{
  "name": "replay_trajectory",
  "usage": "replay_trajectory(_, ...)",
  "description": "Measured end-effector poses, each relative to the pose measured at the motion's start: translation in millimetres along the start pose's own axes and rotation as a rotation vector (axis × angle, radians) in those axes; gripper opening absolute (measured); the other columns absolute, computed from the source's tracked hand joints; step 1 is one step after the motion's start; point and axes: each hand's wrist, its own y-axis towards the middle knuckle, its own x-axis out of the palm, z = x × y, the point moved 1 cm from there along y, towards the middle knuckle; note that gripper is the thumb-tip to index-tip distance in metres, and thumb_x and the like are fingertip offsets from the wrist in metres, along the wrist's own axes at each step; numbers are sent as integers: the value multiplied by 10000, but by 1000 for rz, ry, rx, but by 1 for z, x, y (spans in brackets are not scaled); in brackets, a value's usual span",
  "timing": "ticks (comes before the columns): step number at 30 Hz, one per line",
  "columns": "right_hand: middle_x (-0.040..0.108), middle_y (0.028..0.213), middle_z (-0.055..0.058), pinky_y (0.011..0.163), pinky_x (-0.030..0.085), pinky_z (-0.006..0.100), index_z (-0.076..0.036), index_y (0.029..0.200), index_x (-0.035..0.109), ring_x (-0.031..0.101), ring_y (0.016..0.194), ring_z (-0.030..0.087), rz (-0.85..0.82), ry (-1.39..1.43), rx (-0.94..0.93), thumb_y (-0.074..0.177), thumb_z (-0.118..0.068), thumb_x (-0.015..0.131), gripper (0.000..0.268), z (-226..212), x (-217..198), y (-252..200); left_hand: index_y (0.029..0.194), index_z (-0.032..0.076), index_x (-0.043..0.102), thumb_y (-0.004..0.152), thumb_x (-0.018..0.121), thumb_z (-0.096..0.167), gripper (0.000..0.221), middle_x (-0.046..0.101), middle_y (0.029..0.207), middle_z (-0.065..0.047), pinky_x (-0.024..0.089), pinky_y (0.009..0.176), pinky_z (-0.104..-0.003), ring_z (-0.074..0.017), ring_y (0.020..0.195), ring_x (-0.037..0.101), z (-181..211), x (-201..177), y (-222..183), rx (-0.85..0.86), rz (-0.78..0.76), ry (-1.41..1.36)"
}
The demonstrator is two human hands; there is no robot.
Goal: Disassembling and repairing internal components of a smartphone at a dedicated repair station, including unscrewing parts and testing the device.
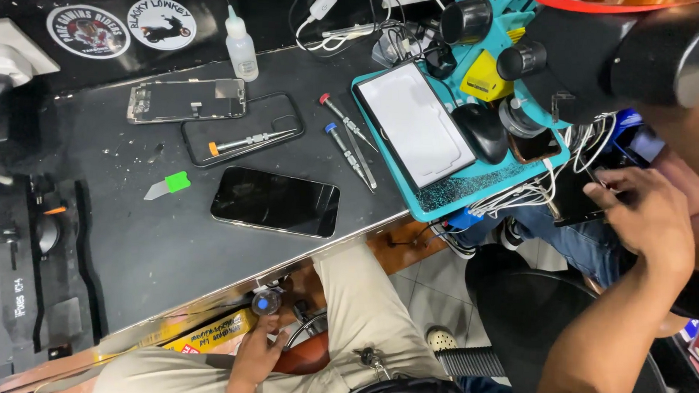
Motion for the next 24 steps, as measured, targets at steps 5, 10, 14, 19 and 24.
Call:
replay_trajectory(5,704,1115,202,850,530,394,52,1259,713,678,987,297,169,50,-177,1213,-146,724,203,-9,-22,75,1390,263,514,934,560,578,556,708,1352,-7,467,1112,-454,-265,1306,640,5,-4,-4,-35,-20,6)
replay_trajectory(10,666,1240,168,1019,539,436,-19,1247,615,658,1171,287,365,625,26,1192,-35,711,112,-3,29,16,1400,243,507,934,525,626,605,696,1375,-20,465,1132,-476,-272,1322,631,11,-7,-7,-18,-27,16)
replay_trajectory(14,686,1138,76,942,533,298,-74,1222,674,664,1067,160,411,615,77,1208,-128,740,88,11,43,29,1405,246,514,940,530,609,591,692,1379,-12,466,1135,-468,-267,1322,634,12,-8,-9,-24,-15,2)
replay_trajectory(19,727,1076,3,854,504,236,-131,1186,749,664,996,86,474,589,132,1130,-187,748,79,-17,36,33,1403,251,515,939,525,614,589,708,1346,-7,489,1088,-457,-271,1283,659,8,-6,-6,-22,-17,11)
replay_trajectory(24,735,1097,80,811,523,285,-29,1245,752,691,1002,160,575,615,62,1115,-133,771,167,-18,45,40,1393,247,511,945,524,609,577,696,1360,-20,476,1123,-488,-280,1304,643,16,-11,-12,-23,-21,12)
